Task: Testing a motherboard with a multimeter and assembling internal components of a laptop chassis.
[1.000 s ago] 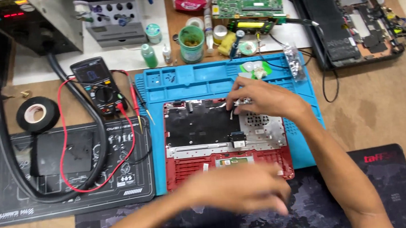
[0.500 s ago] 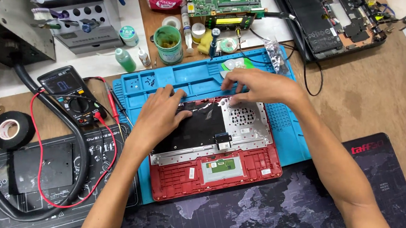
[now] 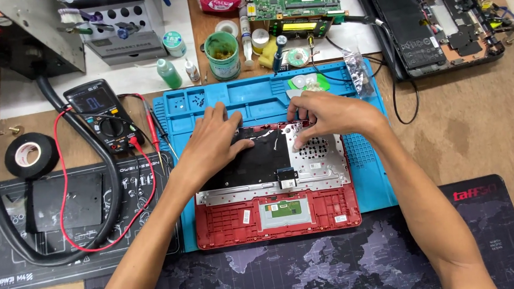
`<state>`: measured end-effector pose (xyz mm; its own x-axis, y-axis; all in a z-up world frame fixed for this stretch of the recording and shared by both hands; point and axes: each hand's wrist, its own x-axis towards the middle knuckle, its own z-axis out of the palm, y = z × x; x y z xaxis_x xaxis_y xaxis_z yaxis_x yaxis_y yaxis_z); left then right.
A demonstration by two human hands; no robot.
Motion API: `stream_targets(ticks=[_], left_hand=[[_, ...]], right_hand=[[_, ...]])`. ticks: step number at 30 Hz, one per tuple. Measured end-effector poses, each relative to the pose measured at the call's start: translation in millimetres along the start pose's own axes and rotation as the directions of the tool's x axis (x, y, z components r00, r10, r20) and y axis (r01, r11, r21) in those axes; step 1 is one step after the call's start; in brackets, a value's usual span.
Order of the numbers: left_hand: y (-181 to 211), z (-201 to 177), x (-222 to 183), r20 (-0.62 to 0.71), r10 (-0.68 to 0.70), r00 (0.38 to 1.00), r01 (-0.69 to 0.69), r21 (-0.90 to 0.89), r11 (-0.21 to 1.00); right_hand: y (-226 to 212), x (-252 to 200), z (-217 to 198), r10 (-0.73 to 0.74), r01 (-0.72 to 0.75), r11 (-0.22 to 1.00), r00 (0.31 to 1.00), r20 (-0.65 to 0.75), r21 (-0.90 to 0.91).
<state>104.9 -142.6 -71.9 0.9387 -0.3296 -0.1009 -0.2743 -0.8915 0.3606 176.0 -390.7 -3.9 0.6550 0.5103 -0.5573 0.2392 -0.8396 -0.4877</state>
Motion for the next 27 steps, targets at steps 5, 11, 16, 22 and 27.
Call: stream_targets(ticks=[5, 11, 16, 22, 27], left_hand=[[3, -2, 1, 0.017, -0.027, 1.000, 0.027, -0.039, 0.999], [-2, -12, 2, 0.040, -0.042, 0.998, 0.047, -0.140, 0.989], [-34, -18, 7, 0.111, -0.026, 0.994, 0.061, -0.321, 0.945], [-22, -15, 4, 0.146, 0.008, 0.989, 0.036, -0.295, 0.955], [-2, 15, 11, 0.035, 0.101, 0.994, -0.093, -0.182, 0.979]], right_hand=[[-10, -1, 8, 0.004, -0.003, 0.996, 1.000, 0.007, -0.084], [-3, 5, 17, -0.071, 0.064, 0.977, 0.997, -0.028, -0.201], [-8, 6, 21, -0.064, 0.059, 0.979, 0.998, -0.021, -0.195], [-25, 0, 20, -0.033, 0.029, 0.977, 0.999, -0.015, -0.213], [-20, -21, 1, 0.148, -0.158, 0.965, 0.987, -0.062, -0.210]])
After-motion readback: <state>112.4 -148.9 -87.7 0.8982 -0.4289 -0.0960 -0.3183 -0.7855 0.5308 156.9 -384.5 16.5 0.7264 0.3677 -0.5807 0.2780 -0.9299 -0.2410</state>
